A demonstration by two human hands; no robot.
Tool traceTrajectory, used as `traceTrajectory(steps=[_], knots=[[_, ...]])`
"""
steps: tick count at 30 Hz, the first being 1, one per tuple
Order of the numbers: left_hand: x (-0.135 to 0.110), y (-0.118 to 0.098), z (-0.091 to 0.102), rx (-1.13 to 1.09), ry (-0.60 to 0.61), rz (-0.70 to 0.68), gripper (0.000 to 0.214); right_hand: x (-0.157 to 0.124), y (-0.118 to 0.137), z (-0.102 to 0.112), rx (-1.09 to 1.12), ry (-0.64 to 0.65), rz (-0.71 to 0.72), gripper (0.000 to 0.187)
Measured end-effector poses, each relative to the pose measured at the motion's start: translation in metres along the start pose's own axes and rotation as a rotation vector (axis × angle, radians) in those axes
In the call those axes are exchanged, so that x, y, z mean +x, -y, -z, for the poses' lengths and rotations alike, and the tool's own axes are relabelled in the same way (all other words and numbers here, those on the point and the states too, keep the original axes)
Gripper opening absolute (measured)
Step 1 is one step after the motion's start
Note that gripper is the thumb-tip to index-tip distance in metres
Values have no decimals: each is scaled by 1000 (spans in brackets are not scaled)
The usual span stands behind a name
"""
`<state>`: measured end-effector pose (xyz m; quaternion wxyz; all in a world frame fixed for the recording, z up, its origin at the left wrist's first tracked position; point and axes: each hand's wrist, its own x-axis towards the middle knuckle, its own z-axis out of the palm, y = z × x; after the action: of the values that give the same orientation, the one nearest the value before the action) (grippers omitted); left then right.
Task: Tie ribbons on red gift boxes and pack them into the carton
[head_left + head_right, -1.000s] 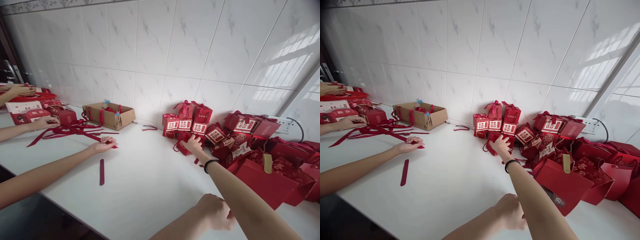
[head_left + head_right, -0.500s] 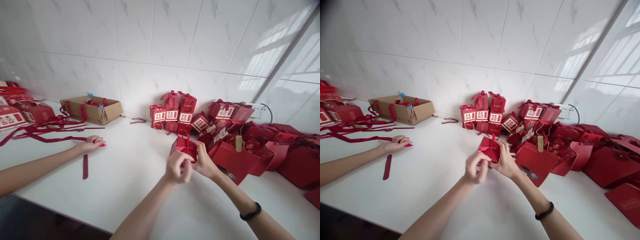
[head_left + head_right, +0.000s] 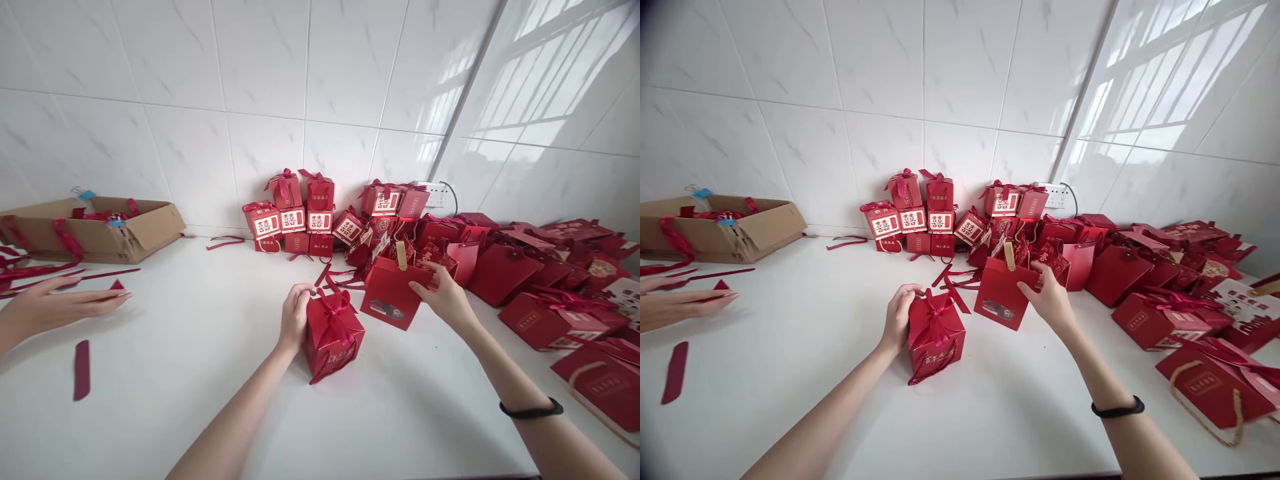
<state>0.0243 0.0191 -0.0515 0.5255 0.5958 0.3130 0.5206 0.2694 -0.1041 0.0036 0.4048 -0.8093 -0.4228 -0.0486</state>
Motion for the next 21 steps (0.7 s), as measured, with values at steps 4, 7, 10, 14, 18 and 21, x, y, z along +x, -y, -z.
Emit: traceTrajectory(steps=[4,7,10,14,18,21], knots=[[-1,0,0,-30,24,22,23,-11,-15,20,27,-6,-111,37],[-2,1,-2,-33,57,34,21,-20,-23,43,13,-155,-212,36],[-5,1,-5,-12,88,38,22,-19,-40,65,-166,-259,-343,27],[-8,0,-8,-3,119,74,23,-13,-68,76,-384,-284,-427,31],[-8,-1,-7,15,124,67,23,-5,-85,67,-408,-281,-457,46],[-8,-2,-7,28,137,75,24,7,-89,59,-399,-288,-457,46]])
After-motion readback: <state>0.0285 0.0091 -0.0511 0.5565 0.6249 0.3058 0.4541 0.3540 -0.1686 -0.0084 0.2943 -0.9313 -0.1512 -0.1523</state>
